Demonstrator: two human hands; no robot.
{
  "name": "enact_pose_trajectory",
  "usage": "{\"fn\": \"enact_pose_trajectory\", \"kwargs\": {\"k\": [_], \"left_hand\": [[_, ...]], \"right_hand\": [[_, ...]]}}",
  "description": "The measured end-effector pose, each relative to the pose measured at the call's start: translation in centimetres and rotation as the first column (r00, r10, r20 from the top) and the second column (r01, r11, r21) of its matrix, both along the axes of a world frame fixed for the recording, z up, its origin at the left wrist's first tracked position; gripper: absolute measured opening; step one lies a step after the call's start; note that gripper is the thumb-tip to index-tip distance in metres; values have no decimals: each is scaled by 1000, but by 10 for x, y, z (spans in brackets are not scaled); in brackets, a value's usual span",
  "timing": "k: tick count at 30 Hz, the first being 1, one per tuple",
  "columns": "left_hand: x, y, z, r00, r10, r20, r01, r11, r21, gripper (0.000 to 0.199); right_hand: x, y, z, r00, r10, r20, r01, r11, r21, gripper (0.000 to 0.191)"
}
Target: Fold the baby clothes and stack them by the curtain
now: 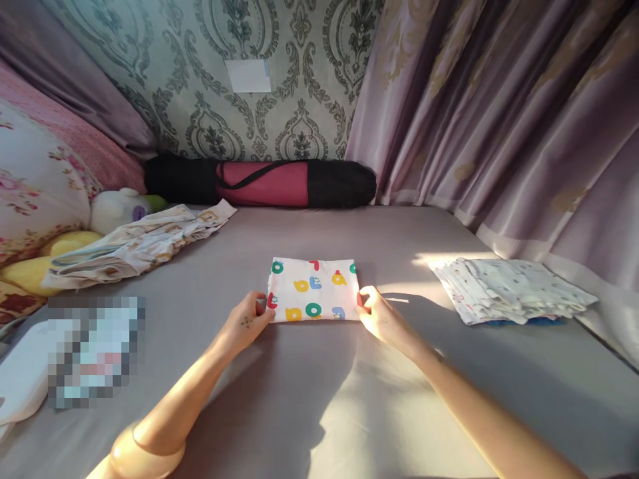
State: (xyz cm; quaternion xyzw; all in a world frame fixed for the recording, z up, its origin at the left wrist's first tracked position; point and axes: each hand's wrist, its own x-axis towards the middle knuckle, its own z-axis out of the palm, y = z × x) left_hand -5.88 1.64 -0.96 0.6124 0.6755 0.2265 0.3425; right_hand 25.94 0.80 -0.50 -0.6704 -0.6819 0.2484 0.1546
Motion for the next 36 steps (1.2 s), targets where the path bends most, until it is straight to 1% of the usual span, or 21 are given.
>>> {"fn": "enact_pose_trajectory", "kwargs": {"k": [2,4,5,7,8,9,10,12,13,14,16,18,20,24,29,31,34,36], "left_hand": [[-2,0,3,995,-59,-75,61,998,27,46],[-1,1,7,981,-84,-174,108,985,135,42],[3,4,9,972,-81,-222,130,968,216,39],[16,14,11,952,-84,-294,198,901,385,33],[25,22,10,942,-101,-320,243,862,446,31],[36,30,9,928,-134,-346,300,820,487,31],[47,39,6,911,-165,-379,352,790,503,32],[66,54,-3,866,-207,-456,438,754,489,35],[73,60,-8,845,-207,-493,459,753,472,37],[78,65,-13,828,-197,-524,467,758,454,38],[83,68,-23,806,-158,-570,450,789,418,40],[83,67,-30,789,-124,-601,420,823,382,44],[81,63,-33,769,-103,-630,397,850,346,47],[79,60,-35,750,-78,-657,360,881,306,51],[80,60,-36,766,-71,-639,334,893,301,53],[80,61,-33,771,-80,-632,332,897,291,53],[77,60,-25,767,-129,-628,343,910,232,54],[73,59,-22,764,-137,-630,357,904,236,56]], "right_hand": [[-1,0,14,996,40,83,-36,998,-45,8],[-4,4,28,976,70,204,-59,996,-61,7],[-8,8,33,962,70,264,-64,997,-33,7],[-21,20,37,943,64,327,-98,991,91,17],[-30,28,35,944,74,321,-135,976,170,25],[-41,36,31,947,117,298,-192,953,236,32],[-52,44,25,943,178,281,-259,923,284,36],[-71,57,9,913,279,298,-377,856,355,44],[-79,62,1,902,293,316,-400,843,359,47],[-84,65,-7,897,293,330,-406,842,356,48],[-89,68,-19,901,277,335,-386,864,324,51],[-89,67,-27,908,270,321,-366,884,292,54],[-86,66,-30,911,269,314,-357,894,270,55],[-86,65,-32,914,241,327,-325,917,231,54],[-90,66,-33,921,202,332,-278,939,201,58],[-90,67,-31,922,204,328,-273,945,181,61],[-84,68,-23,920,248,303,-299,945,134,61],[-76,67,-18,918,240,314,-300,941,157,61]]}}
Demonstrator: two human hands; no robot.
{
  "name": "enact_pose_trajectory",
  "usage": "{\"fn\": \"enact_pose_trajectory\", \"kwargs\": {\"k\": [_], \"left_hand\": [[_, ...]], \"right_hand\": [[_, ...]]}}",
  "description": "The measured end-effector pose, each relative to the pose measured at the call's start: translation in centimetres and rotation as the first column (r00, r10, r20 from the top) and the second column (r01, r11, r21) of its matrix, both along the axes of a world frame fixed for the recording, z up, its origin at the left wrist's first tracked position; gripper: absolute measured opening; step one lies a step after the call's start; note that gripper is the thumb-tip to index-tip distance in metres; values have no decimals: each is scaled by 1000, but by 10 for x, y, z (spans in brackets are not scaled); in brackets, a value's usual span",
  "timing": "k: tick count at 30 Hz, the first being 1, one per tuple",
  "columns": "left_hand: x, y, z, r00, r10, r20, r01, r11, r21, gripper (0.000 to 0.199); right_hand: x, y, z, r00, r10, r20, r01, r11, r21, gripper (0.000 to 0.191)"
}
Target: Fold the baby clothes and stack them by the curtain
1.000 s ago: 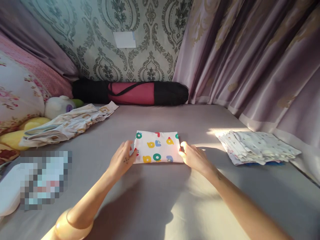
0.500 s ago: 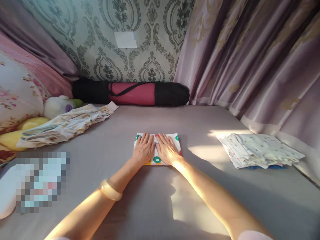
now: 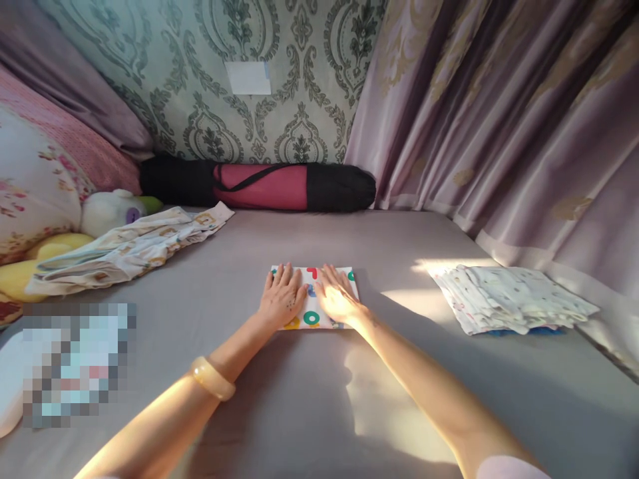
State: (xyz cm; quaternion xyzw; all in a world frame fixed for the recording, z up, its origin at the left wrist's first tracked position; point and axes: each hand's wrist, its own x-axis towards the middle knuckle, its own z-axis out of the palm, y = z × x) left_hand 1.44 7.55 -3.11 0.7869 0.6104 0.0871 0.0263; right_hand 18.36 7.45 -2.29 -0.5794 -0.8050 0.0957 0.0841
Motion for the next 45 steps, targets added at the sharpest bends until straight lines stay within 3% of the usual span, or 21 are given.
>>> {"fn": "enact_pose_trajectory", "kwargs": {"k": [3,9,13,17,21,24,27,32,35,38,40,42,45], "left_hand": [[-8,-3,0,1000,-6,7,6,999,47,57],[-15,-5,-11,999,47,21,-46,997,-55,69],[-14,-5,-13,996,87,13,-86,995,-57,76],[-19,-1,-11,997,76,30,-74,995,-60,78],[-42,6,-8,994,-34,104,47,991,-123,73],[-61,6,-9,979,31,199,-12,996,-94,65],[-70,0,-11,976,56,209,-46,998,-53,61],[-70,-7,-13,987,23,160,-15,999,-52,58],[-70,-5,-16,977,37,209,-31,999,-30,56],[-72,-3,-18,951,70,301,-68,998,-18,55],[-75,-2,-18,913,115,392,-116,993,-20,54],[-77,-2,-15,863,160,479,-162,986,-38,53],[-78,-4,-10,799,214,563,-215,974,-65,52]], "right_hand": [[14,-4,-1,997,-52,49,48,996,78,61],[25,-8,-15,989,-132,62,127,989,82,64],[23,-8,-19,987,-154,56,149,985,85,65],[26,-6,-17,987,-142,79,137,989,62,66],[28,1,0,987,-114,114,121,991,-53,67],[25,4,11,993,-74,91,70,996,52,62],[21,3,6,998,16,60,-25,990,142,61],[25,2,-15,998,43,49,-47,996,80,61],[26,5,-9,998,46,49,-47,999,8,62],[14,7,9,998,20,56,-16,997,-78,63],[-2,6,17,998,47,45,-46,999,-18,62],[-19,4,16,993,111,28,-112,992,55,60],[-37,0,2,990,139,25,-139,990,35,57]]}}
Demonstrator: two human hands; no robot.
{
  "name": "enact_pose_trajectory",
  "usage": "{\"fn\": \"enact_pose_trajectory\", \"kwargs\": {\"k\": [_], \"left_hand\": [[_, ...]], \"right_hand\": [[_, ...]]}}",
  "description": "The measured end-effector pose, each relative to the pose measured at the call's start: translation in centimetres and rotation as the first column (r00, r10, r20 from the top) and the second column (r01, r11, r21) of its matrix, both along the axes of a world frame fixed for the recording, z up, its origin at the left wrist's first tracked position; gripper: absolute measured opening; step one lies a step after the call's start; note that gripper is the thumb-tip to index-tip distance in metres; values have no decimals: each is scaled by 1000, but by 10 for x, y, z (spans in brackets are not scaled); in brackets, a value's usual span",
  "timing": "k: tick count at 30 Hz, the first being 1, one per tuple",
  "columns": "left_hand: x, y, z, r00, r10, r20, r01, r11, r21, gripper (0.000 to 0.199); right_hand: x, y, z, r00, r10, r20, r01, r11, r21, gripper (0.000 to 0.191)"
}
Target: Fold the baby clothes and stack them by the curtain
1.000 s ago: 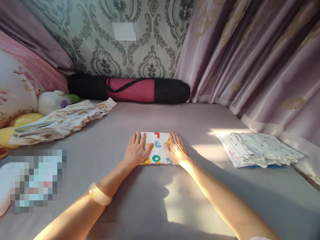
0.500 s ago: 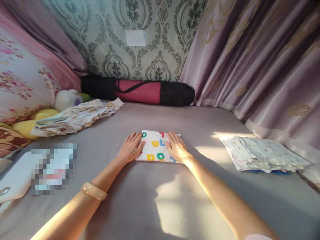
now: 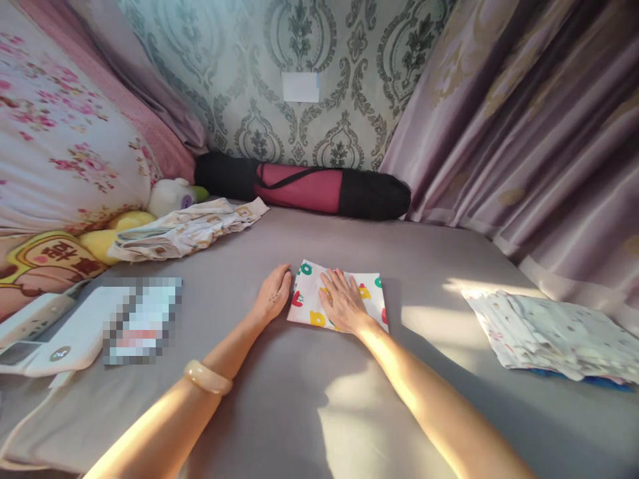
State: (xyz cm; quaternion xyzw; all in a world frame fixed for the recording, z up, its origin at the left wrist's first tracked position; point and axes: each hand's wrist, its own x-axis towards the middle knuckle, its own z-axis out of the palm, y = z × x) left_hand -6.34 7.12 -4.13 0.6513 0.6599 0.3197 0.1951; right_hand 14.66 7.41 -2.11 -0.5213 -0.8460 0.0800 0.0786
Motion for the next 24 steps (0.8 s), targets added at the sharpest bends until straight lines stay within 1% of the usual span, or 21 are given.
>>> {"fn": "enact_pose_trajectory", "kwargs": {"k": [3,5,7,9,11,12,14,16,18,21,22,24], "left_hand": [[0,-2,4,997,35,69,-35,999,-1,50],[1,-3,6,993,42,110,-42,999,-5,50],[1,-4,8,988,48,149,-47,999,-9,51],[1,-4,10,983,52,178,-51,999,-10,50],[1,-5,11,979,55,197,-55,998,-6,49],[1,-6,11,977,56,205,-56,998,-2,49],[0,-7,11,974,52,219,-55,998,8,49],[0,-7,10,972,48,229,-53,998,19,49],[0,-6,9,972,42,232,-49,999,23,48],[-1,-4,8,971,39,237,-45,999,19,48],[-1,-4,7,970,39,239,-44,999,18,48],[0,-4,7,969,40,245,-46,999,18,48]], "right_hand": [[-4,-2,-12,1000,-11,15,11,1000,-13,57],[-1,-2,-13,1000,-4,18,5,1000,-17,58],[1,-1,-8,1000,0,25,1,999,-42,59],[-1,1,2,999,-1,38,4,996,-92,59],[-8,3,13,999,-11,52,18,991,-136,58],[-14,5,17,999,-19,48,25,991,-135,57],[-30,7,21,1000,-21,14,22,997,-71,56],[-46,8,17,1000,2,-20,-1,1000,6,57],[-57,8,6,1000,19,-23,-18,999,39,59],[-63,8,-9,1000,14,-2,-14,1000,26,60],[-63,8,-11,1000,14,2,-14,1000,18,60],[-61,10,-10,1000,19,11,-19,1000,-10,61]]}}
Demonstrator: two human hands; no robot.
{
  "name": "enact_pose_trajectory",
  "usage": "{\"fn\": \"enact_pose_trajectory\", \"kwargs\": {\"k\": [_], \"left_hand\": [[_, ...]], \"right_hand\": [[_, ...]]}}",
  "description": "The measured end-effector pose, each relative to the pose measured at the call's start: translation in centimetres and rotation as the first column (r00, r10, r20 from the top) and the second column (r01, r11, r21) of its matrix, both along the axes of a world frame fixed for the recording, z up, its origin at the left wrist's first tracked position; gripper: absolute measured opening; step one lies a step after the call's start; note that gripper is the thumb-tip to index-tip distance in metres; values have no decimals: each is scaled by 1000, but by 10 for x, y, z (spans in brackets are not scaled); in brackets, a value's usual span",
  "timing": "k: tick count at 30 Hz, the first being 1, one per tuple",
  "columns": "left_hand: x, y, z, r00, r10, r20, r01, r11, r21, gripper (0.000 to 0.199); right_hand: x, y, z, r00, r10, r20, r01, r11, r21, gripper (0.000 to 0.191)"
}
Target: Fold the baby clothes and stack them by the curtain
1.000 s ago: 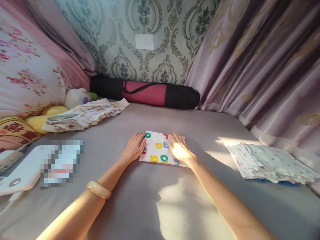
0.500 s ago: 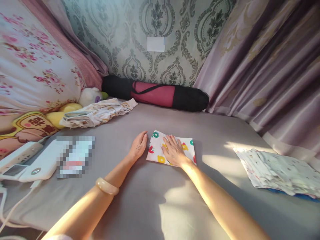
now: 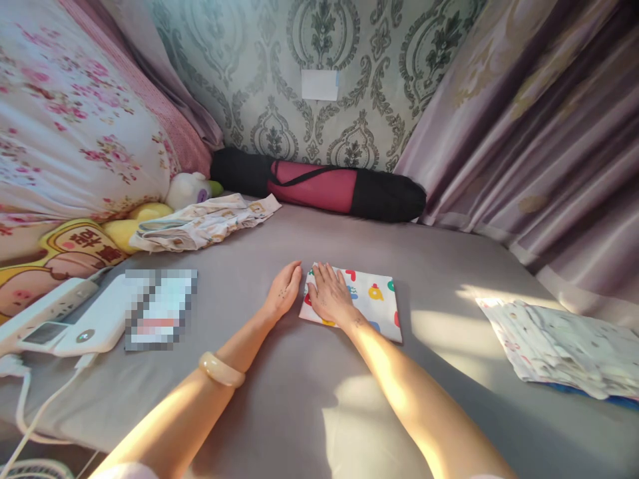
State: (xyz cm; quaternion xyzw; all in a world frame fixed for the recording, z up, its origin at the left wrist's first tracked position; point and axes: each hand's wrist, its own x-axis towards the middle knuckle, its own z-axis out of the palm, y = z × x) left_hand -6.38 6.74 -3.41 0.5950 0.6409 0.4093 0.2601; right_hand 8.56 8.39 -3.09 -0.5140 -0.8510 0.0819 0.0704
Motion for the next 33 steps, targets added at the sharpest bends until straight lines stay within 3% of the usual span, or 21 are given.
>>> {"fn": "enact_pose_trajectory", "kwargs": {"k": [4,7,16,20,23,27,30,33], "left_hand": [[0,-2,1,1000,-9,12,8,1000,12,48],[-1,-3,2,999,-15,34,14,1000,17,50],[-3,-1,-2,1000,-16,12,16,1000,-18,55],[-6,1,-3,997,-42,-59,41,999,-21,58],[-2,4,-1,980,-66,-186,56,997,-57,57],[28,4,4,878,-141,-457,188,980,58,47],[58,2,2,766,-200,-610,365,918,157,47],[76,2,-9,668,-213,-713,409,905,113,48]], "right_hand": [[-5,-1,16,1000,-12,5,13,998,-60,60],[-16,-10,21,1000,20,-21,-19,1000,16,58],[-27,-20,4,995,67,-79,-66,998,22,60],[-14,-16,10,980,66,-189,-75,996,-42,58],[15,-15,16,979,24,-202,-29,999,-20,59],[59,-18,14,993,-55,-101,63,995,76,58],[76,-20,8,996,-68,-64,77,987,142,57],[79,-19,0,996,-74,-49,79,990,120,57]]}}
